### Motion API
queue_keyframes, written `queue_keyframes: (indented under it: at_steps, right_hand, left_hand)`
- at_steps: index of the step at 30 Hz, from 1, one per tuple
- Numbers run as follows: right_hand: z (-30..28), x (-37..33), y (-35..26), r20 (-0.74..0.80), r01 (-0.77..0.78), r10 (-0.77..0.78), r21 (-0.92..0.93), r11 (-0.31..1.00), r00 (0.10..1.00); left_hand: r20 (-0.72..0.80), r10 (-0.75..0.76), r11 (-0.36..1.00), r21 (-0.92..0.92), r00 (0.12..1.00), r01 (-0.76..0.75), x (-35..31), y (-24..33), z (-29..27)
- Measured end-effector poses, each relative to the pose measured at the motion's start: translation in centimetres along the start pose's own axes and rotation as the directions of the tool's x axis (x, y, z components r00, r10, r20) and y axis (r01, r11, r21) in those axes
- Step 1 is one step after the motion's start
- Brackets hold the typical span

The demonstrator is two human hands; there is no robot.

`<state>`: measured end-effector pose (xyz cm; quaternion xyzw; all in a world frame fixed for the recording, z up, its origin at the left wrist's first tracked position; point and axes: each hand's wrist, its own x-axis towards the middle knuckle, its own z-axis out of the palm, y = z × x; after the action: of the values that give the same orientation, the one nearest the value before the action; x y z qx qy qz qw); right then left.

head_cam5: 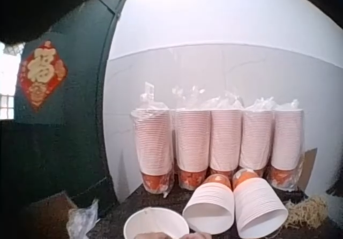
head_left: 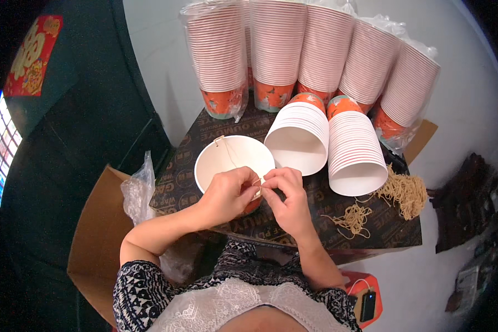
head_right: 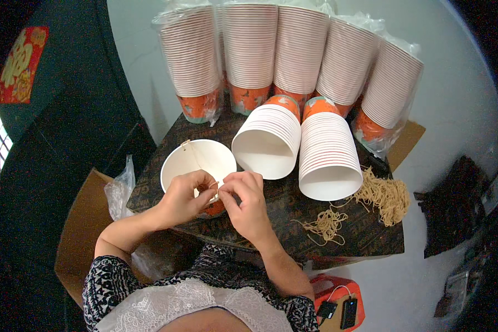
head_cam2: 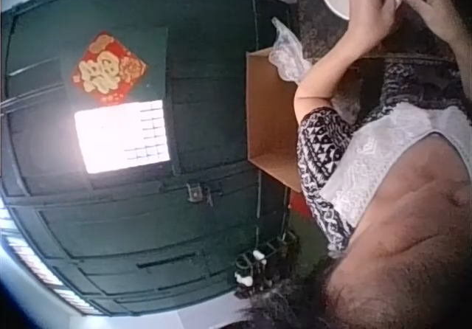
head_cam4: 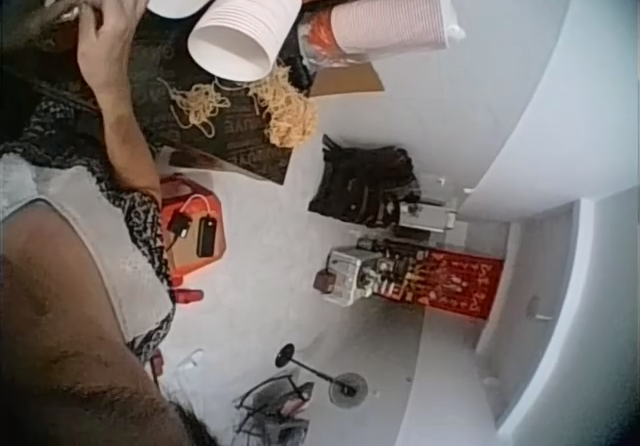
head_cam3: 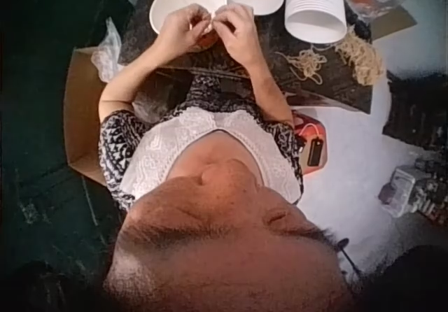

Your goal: The recorder unpacks stacks of paper cups from plastic bags and organizes them into a cardboard box.

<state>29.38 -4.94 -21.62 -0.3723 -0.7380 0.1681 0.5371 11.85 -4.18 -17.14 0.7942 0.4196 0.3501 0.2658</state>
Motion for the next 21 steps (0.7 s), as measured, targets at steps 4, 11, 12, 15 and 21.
queue_keyframes:
  at_steps: [4, 11, 12, 15, 21]
  right_hand:
    - [0.4, -0.5, -0.9, -0.075, 0.026, -0.024, 0.017, 1.0, 0.997]
    - [0.4, -2.8, -1.4, 0.021, 0.25, -0.252, -0.229, 0.941, 0.968]
    - [0.3, -3.1, -1.0, 0.038, 0.245, -0.242, -0.218, 0.945, 0.969]
    - [-0.1, -2.1, -1.6, 0.054, 0.159, -0.155, -0.075, 0.984, 0.986]
    - [-0.1, -0.9, -1.4, 0.052, 0.019, -0.03, 0.199, 0.98, 0.998]
  left_hand:
    - [0.095, -0.018, 0.975, -0.22, 0.995, 0.038, 0.4, -1.6, -0.3]
    - [0.2, -0.222, 0.888, -0.364, 0.954, 0.283, 1.3, -1.8, -1.3]
    - [0.2, -0.22, 0.888, -0.364, 0.955, 0.281, 1.4, -1.9, -1.3]
    - [0.188, -0.212, 0.892, -0.364, 0.959, 0.268, 1.1, -2.0, -1.2]
    - [0.125, 0.073, 0.983, -0.178, 0.99, -0.05, 0.5, -1.1, -1.7]
